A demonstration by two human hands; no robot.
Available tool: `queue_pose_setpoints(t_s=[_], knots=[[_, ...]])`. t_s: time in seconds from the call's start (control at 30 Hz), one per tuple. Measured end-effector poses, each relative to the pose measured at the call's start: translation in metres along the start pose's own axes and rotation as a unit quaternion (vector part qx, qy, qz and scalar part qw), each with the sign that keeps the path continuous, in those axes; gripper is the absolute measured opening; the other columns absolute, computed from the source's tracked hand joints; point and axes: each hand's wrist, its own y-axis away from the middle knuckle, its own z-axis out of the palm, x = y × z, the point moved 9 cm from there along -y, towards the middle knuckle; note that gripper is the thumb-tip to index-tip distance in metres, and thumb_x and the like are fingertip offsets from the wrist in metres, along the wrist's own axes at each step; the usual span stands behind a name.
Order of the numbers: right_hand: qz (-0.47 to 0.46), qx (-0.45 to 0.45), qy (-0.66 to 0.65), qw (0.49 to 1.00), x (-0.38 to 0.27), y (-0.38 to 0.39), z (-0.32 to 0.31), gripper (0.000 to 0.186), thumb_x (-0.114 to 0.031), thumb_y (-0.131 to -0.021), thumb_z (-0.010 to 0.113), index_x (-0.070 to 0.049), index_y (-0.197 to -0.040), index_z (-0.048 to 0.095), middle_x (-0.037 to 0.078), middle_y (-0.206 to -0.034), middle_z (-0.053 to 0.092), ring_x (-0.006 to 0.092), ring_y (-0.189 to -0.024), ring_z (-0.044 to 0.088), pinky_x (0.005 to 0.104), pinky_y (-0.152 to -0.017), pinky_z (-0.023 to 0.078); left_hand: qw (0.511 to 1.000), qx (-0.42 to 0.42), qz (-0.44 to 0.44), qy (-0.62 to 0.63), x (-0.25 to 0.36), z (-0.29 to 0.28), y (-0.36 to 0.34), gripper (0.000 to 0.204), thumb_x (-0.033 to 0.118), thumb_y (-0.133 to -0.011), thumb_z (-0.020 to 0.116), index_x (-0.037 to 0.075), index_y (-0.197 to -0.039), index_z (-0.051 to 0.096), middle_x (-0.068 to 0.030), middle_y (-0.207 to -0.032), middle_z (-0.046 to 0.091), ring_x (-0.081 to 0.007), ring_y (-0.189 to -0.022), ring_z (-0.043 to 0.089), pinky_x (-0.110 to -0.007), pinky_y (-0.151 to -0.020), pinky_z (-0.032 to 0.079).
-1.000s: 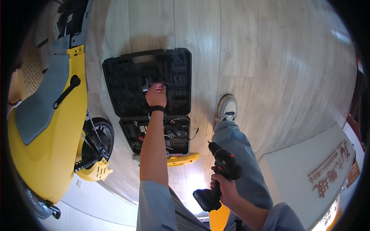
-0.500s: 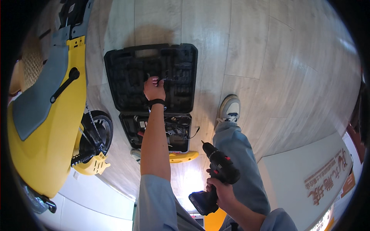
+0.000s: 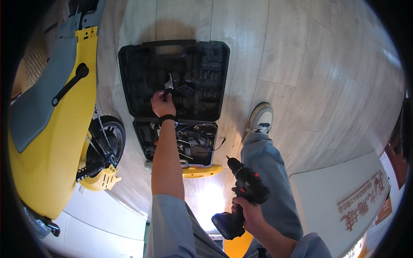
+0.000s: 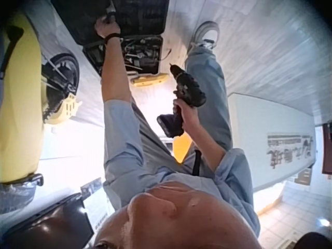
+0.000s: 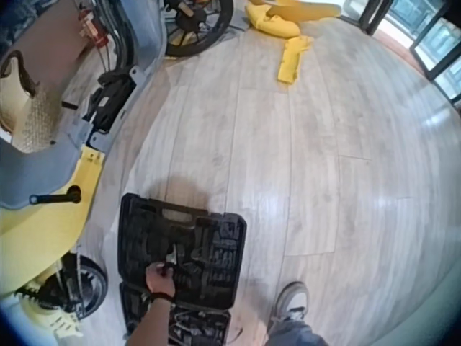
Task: Repairing a motor scooter by screwing in components using an electric drill.
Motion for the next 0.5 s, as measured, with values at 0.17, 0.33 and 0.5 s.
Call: queue_pose_setpoints(t_s=[0.17, 0.33, 0.5], knots=[[-0.009, 0.01, 0.002, 1.0, 0.0, -0.001, 0.003, 0.039, 0.003, -0.079, 0.062, -0.003, -0.117, 0.055, 0.005, -0.071, 0.053, 0.0152, -0.063, 0.053, 0.0309, -0.066, 0.047, 0.992, -0.057, -0.061, 0.096, -0.006, 0.013, -0.009, 0.023, 0.009, -0.073, 0.079, 0.006, -0.092, 0.066, -0.0082, -0.087, 0.065, -0.0249, -0.084, 0.065, -0.037, -0.076, 0.052], [0.005, 0.012, 0.001, 1.0, 0.002, -0.002, 0.006, 0.04, 0.003, -0.079, 0.061, -0.003, -0.117, 0.055, 0.005, -0.071, 0.052, 0.015, -0.063, 0.053, 0.0306, -0.067, 0.047, 0.997, 0.019, 0.022, -0.065, 0.008, -0.004, -0.014, 0.019, 0.011, -0.075, 0.077, 0.006, -0.09, 0.066, -0.0083, -0.088, 0.065, -0.0233, -0.083, 0.065, -0.036, -0.074, 0.052], [0.004, 0.002, -0.012, 1.0, 0.002, -0.001, 0.012, 0.041, 0.003, -0.078, 0.062, -0.003, -0.118, 0.055, 0.005, -0.071, 0.052, 0.0148, -0.063, 0.053, 0.03, -0.066, 0.047, 0.997, 0.033, 0.012, 0.062, 0.021, -0.009, -0.019, 0.022, 0.013, -0.072, 0.078, 0.008, -0.092, 0.067, -0.0097, -0.089, 0.065, -0.0263, -0.081, 0.064, -0.037, -0.072, 0.051]])
